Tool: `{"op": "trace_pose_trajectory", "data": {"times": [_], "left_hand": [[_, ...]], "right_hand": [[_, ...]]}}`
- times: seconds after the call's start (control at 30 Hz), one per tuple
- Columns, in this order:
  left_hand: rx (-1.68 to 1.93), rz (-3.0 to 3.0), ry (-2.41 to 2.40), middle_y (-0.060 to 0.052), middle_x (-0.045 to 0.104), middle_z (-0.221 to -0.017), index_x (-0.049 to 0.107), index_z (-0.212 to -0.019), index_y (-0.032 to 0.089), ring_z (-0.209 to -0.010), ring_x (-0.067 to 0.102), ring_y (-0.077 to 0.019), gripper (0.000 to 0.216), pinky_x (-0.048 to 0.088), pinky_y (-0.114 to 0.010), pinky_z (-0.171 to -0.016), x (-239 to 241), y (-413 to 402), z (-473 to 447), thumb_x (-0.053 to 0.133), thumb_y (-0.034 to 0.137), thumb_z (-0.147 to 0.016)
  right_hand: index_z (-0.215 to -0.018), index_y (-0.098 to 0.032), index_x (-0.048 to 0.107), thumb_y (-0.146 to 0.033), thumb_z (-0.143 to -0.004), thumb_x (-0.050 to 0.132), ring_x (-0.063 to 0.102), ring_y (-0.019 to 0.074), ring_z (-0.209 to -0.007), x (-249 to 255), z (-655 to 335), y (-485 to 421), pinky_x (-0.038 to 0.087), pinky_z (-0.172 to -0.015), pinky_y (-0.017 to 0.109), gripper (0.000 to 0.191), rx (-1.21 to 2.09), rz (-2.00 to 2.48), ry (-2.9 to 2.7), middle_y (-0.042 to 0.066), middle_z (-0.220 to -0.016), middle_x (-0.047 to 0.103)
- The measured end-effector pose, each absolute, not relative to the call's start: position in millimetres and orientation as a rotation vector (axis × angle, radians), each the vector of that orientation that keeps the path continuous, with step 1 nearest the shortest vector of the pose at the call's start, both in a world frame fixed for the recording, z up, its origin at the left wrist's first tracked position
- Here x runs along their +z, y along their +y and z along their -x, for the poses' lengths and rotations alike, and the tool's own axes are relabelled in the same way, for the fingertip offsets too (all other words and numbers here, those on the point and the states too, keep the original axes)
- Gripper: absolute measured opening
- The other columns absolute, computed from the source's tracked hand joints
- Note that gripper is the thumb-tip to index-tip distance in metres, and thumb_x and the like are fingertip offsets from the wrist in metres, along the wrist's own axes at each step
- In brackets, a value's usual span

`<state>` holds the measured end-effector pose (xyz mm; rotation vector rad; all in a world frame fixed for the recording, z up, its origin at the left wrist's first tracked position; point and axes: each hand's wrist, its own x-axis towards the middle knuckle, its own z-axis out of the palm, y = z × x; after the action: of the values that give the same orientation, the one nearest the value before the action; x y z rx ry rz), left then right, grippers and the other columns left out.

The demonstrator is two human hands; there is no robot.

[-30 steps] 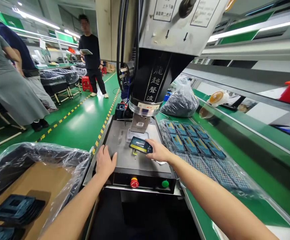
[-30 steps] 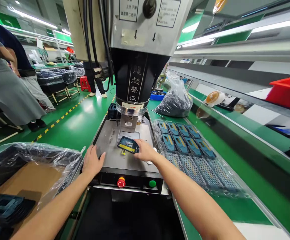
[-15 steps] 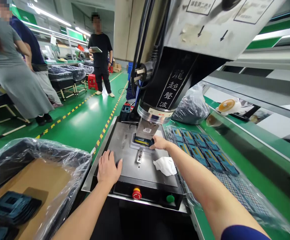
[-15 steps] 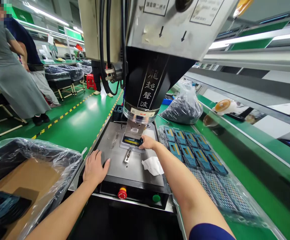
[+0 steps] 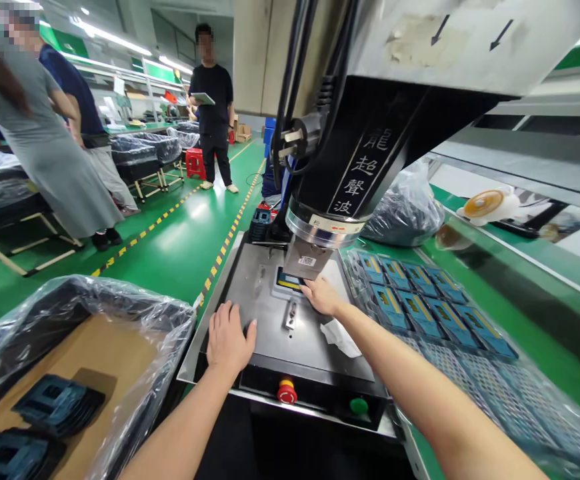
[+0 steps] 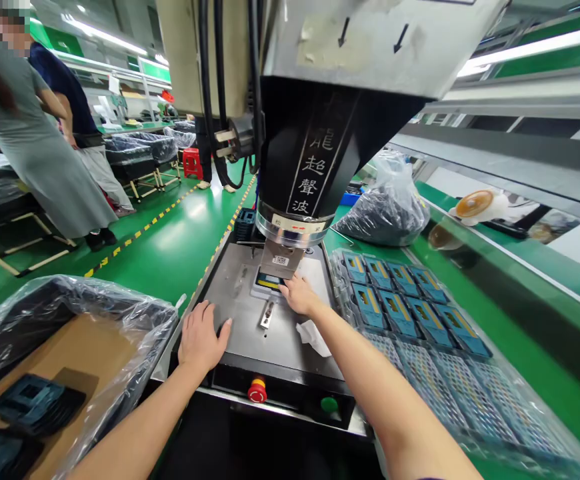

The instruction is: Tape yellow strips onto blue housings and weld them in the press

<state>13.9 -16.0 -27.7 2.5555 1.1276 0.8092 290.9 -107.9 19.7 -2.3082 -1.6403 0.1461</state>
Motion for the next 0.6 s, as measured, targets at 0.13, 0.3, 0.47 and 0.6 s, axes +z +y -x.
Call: {"op": "trace_pose_trajectory", "data": {"times": [0.13, 0.3, 0.47, 0.6], "left_hand": [[0.766, -2.548, 1.158, -0.022, 0.047, -0.133, 0.05, -0.126, 0.005, -0.126, 0.041, -0.0364, 0.055, 0.031, -0.053, -0.109, -21.6, -19.5, -12.5, 0.045, 0.043, -0.087], [0.76, -2.464, 1.141, -0.021, 0.044, -0.139, 0.047, -0.131, 0.006, -0.132, 0.036, -0.0357, 0.057, 0.026, -0.053, -0.113, -21.2, -18.7, -13.5, 0.046, 0.04, -0.085], [0.8, -2.391, 1.132, -0.021, 0.045, -0.138, 0.049, -0.129, 0.008, -0.131, 0.036, -0.0362, 0.055, 0.026, -0.055, -0.112, -21.3, -18.2, -13.4, 0.048, 0.04, -0.084], [0.841, -2.379, 1.133, -0.021, 0.047, -0.135, 0.052, -0.126, 0.009, -0.128, 0.039, -0.0369, 0.053, 0.029, -0.056, -0.111, -17.5, -18.8, -12.5, 0.049, 0.04, -0.083]], "right_hand": [[-0.119, -0.007, 0.056, -0.028, -0.096, 0.033, 0.044, 0.0305, -0.125, 12.0, -276.8, -111.0, 0.032, -0.107, 0.046, 0.039, 0.023, 2.261, -1.6, 0.019, -0.127, 0.053], [-0.117, -0.012, 0.062, -0.042, -0.092, 0.039, 0.048, 0.0285, -0.123, -7.2, -282.4, -106.7, 0.034, -0.109, 0.045, 0.045, -0.031, 2.101, -1.7, 0.015, -0.128, 0.056], [-0.111, -0.013, 0.068, -0.046, -0.092, 0.032, 0.051, 0.0292, -0.12, -14.8, -289.3, -94.4, 0.036, -0.107, 0.046, 0.053, -0.024, 2.196, -1.684, 0.016, -0.126, 0.059], [-0.108, -0.016, 0.069, -0.045, -0.09, 0.035, 0.051, 0.0309, -0.12, -13.9, -286.0, -90.2, 0.037, -0.104, 0.049, 0.048, -0.11, 2.249, -1.685, 0.015, -0.124, 0.06]]}}
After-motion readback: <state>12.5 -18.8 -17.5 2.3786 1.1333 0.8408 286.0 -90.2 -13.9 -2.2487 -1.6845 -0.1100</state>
